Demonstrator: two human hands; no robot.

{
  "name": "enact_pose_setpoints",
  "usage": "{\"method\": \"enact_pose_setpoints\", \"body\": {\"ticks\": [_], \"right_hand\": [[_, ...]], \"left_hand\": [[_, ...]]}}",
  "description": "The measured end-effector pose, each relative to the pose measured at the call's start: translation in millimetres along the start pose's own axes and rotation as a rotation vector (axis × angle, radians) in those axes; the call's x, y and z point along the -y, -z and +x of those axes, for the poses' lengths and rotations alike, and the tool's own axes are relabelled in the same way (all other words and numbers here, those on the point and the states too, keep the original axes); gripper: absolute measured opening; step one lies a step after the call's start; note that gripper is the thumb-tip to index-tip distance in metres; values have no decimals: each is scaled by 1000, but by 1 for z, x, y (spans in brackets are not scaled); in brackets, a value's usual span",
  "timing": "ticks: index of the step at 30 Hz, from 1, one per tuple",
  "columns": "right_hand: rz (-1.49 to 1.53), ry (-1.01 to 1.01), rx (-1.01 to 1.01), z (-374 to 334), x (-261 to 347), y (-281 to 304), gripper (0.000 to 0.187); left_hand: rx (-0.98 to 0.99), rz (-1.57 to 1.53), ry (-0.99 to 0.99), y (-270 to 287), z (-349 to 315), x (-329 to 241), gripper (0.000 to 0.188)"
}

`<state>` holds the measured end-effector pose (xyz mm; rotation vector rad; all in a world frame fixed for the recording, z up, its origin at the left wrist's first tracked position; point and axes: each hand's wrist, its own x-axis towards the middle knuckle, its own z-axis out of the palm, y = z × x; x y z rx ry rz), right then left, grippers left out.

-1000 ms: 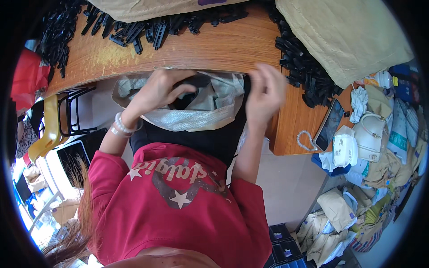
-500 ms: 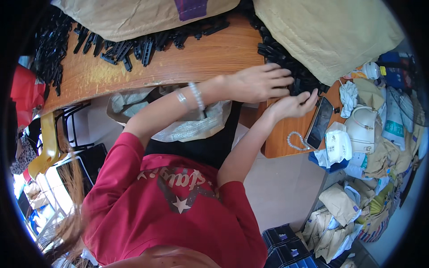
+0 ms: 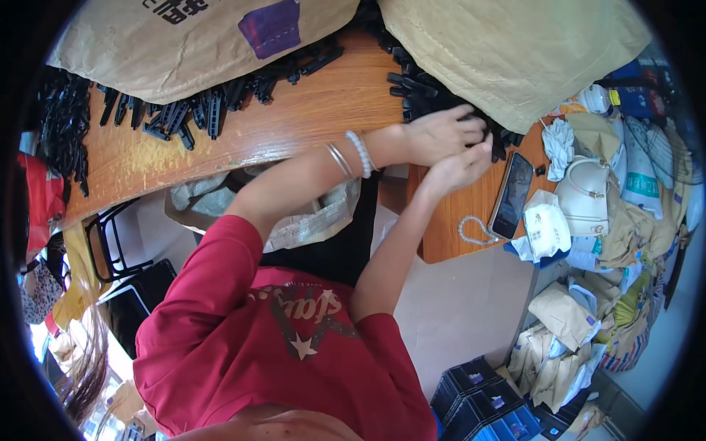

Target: Inspecting and sorting small black plastic components from a desk into a bag.

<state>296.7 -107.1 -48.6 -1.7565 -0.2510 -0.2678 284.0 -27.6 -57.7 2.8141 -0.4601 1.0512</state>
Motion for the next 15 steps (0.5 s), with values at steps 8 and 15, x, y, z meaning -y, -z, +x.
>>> {"method": "enact_pose_setpoints", "body": {"ticks": [8, 15], "right_hand": [[-10, 217, 62, -44, 21, -42, 61], [48, 227, 338, -46, 10, -49, 35]], "left_hand": [[65, 17, 151, 63, -53, 17, 18], [29, 60, 352, 103, -91, 12, 25]]}}
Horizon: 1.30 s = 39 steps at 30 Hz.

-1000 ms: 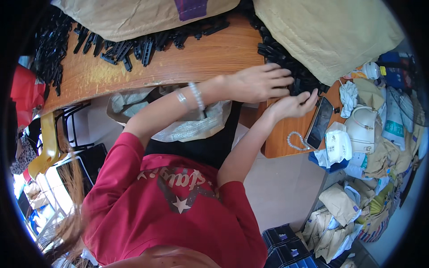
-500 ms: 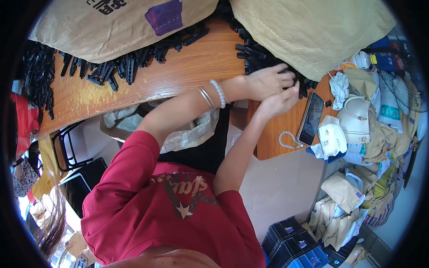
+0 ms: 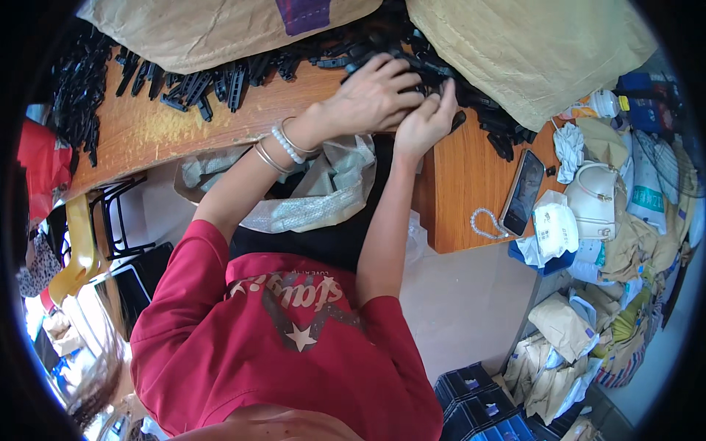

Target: Inspecting and sorting small black plastic components from a desk into a bag.

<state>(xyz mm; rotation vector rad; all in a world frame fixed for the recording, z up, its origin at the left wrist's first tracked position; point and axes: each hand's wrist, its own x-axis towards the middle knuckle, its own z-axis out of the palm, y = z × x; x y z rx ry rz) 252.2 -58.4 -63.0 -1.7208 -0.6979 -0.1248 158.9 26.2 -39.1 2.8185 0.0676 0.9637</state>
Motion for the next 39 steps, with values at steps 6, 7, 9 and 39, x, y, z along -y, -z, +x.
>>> {"method": "enact_pose_setpoints", "body": {"ticks": [6, 7, 9, 39], "right_hand": [[-299, 375, 88, -10, 1, -4, 36], [-335, 380, 69, -11, 1, -3, 36], [-384, 419, 25, -10, -2, -2, 37], [234, -66, 289, -28, 39, 36, 23]], "left_hand": [[6, 286, 176, 19, -23, 2, 37], [-16, 274, 154, 22, -25, 3, 42], [-25, 261, 131, 29, -31, 1, 49], [-299, -1551, 1218, 89, -108, -44, 33]]}}
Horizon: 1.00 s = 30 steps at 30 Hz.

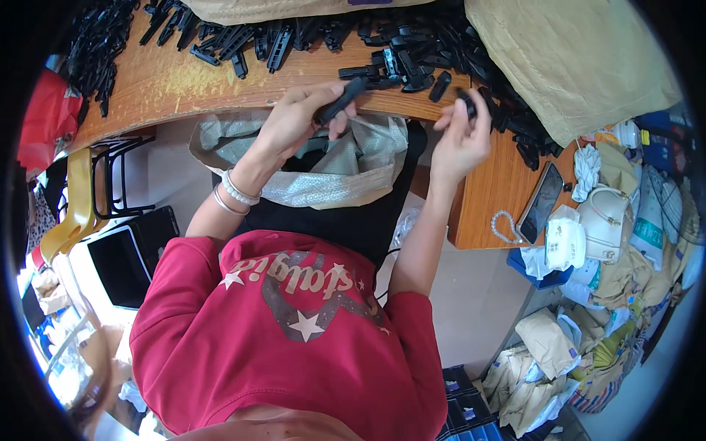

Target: Inspecting and sorting small black plastic components from a desk into a bag.

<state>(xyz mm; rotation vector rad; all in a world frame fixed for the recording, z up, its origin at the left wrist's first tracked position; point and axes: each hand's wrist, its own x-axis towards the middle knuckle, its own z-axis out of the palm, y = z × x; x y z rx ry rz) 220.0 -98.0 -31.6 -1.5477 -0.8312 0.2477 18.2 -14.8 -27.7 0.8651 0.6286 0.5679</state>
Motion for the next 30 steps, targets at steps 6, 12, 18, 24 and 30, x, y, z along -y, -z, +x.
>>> {"method": "enact_pose_setpoints", "body": {"ticks": [6, 12, 18, 24, 30], "right_hand": [[283, -172, 506, -40, 48, -4, 22], [158, -126, 406, -56, 48, -11, 23], [39, 78, 434, -52, 44, -7, 26], [209, -31, 440, -46, 48, -9, 35], [101, -8, 521, -40, 35, -8, 22]], "left_hand": [[116, 186, -39, -16, -11, -15, 32], [231, 664, -540, -19, -22, -20, 20], [171, 813, -413, -13, -30, -19, 37], [195, 938, -495, -12, -33, -20, 43], [172, 763, -399, -8, -33, -12, 41]]}}
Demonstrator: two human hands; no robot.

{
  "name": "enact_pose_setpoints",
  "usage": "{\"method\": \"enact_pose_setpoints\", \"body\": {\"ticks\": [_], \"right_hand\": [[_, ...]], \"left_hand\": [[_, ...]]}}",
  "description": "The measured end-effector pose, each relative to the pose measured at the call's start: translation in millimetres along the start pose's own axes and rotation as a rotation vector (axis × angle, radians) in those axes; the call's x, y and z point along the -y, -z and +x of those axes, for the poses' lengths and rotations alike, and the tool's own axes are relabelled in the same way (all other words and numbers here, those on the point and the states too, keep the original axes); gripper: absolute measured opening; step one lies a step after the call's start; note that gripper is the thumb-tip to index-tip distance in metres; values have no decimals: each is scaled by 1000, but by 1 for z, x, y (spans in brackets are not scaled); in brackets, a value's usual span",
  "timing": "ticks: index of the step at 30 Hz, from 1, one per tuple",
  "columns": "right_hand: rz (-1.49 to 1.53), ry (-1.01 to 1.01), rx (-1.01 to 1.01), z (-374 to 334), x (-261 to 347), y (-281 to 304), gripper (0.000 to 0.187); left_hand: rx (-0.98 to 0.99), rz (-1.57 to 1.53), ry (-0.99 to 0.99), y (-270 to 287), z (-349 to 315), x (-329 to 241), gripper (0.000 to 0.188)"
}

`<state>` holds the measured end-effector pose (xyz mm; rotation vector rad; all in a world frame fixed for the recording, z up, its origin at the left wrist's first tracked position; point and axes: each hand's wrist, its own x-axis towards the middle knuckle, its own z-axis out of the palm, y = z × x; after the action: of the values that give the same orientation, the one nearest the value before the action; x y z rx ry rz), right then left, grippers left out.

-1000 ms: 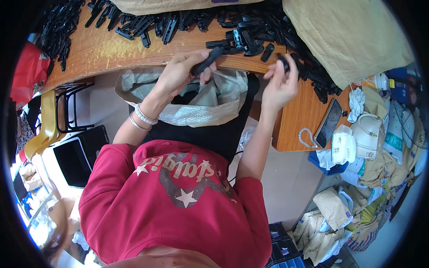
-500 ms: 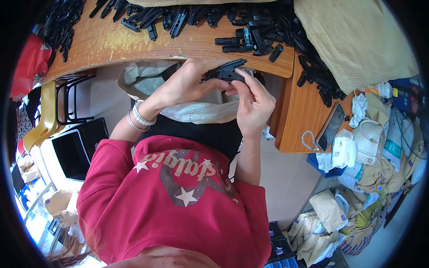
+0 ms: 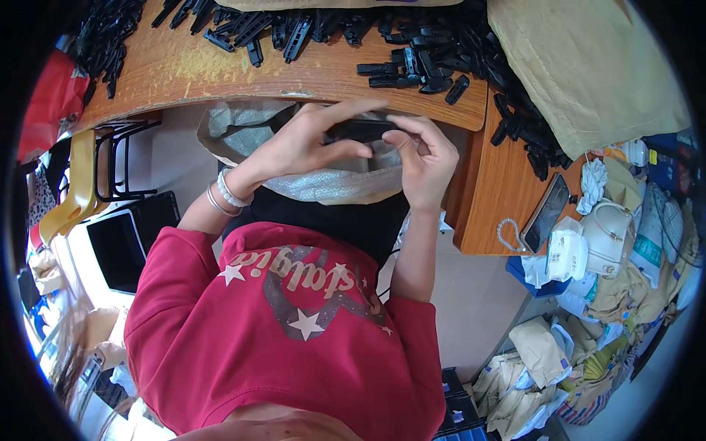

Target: Inspecting and sorting small black plastic components from a desk into a bag.

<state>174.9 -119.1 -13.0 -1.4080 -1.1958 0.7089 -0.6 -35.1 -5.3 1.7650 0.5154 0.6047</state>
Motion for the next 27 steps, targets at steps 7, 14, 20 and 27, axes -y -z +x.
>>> {"method": "enact_pose_setpoints", "body": {"ticks": [7, 14, 20, 27], "right_hand": [[-825, 100, -344, 43, -31, 28, 25], [-1070, 109, -320, 48, -43, 24, 26], [-853, 125, -398, 46, -59, 37, 21], [0, 14, -308, 16, -5, 3, 26]], "left_hand": [[-555, -178, 171, 52, 8, 31, 51], [-554, 1078, 93, 64, 34, 49, 31], [-658, 766, 81, 66, 23, 48, 28], [-481, -615, 276, 38, 5, 17, 17]]}}
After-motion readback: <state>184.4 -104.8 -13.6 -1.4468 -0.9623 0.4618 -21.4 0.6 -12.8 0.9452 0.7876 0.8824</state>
